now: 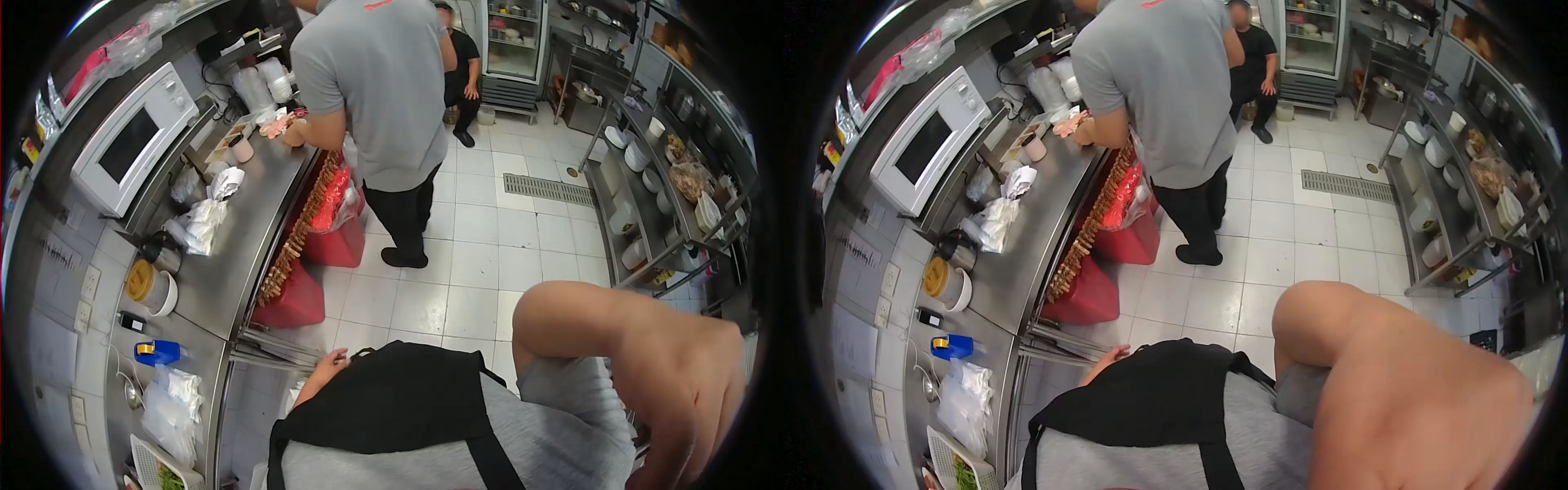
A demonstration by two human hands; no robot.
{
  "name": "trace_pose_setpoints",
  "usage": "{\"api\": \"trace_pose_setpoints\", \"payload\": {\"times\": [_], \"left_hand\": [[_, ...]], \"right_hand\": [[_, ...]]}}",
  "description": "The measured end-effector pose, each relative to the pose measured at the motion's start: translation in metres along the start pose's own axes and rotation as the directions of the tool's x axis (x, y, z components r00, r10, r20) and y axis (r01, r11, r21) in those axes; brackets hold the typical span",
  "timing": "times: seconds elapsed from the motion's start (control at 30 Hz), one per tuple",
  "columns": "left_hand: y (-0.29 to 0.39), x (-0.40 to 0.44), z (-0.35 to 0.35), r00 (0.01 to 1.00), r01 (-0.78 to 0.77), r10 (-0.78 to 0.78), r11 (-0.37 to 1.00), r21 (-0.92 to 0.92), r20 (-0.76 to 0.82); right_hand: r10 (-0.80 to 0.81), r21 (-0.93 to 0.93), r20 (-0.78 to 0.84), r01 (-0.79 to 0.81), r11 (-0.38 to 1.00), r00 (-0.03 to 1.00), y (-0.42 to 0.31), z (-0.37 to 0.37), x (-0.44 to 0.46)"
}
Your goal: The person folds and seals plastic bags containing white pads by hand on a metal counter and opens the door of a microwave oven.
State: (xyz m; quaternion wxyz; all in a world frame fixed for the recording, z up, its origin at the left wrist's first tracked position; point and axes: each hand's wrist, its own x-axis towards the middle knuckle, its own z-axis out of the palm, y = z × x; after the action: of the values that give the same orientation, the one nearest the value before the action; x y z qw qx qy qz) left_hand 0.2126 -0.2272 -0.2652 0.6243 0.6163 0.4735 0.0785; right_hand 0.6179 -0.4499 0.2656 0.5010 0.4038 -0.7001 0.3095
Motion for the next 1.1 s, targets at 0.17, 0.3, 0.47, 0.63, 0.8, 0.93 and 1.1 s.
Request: {"api": "trace_pose_setpoints", "payload": {"times": [0.17,0.3,0.47,0.63,0.8,0.93,1.1], "left_hand": [[-0.027,-0.017,-0.009,0.992,0.124,-0.123,0.990,0.060,-0.016],[-0.025,-0.031,-0.011,0.986,0.159,-0.152,0.979,0.124,-0.066],[-0.018,-0.033,-0.021,0.980,0.179,-0.167,0.977,0.111,-0.108],[-0.018,-0.015,-0.046,0.972,0.200,-0.190,0.978,0.058,-0.139],[-0.015,0.020,-0.095,0.967,0.195,-0.193,0.981,-0.005,-0.166],[-0.009,0.052,-0.144,0.968,0.100,-0.130,0.984,-0.147,-0.216],[0.100,0.048,-0.216,0.828,-0.244,0.331,0.939,0.241,-0.452]], "right_hand": [[-0.031,0.316,0.045,0.015,0.949,0.998,-0.014,0.003,0.000],[0.179,0.346,-0.025,-0.159,0.925,0.983,0.012,-0.015,-0.001],[0.069,0.377,-0.020,-0.057,0.925,0.997,0.051,-0.048,-0.009],[-0.044,0.393,-0.036,0.055,0.918,0.998,0.101,-0.098,-0.023],[-0.212,0.363,-0.073,0.224,0.904,0.974,0.171,-0.167,-0.044],[0.144,0.436,-0.064,-0.103,0.894,0.987,0.214,-0.251,-0.054],[0.507,0.055,-0.374,-0.527,0.848,0.777,0.325,-0.394,-0.123]]}}
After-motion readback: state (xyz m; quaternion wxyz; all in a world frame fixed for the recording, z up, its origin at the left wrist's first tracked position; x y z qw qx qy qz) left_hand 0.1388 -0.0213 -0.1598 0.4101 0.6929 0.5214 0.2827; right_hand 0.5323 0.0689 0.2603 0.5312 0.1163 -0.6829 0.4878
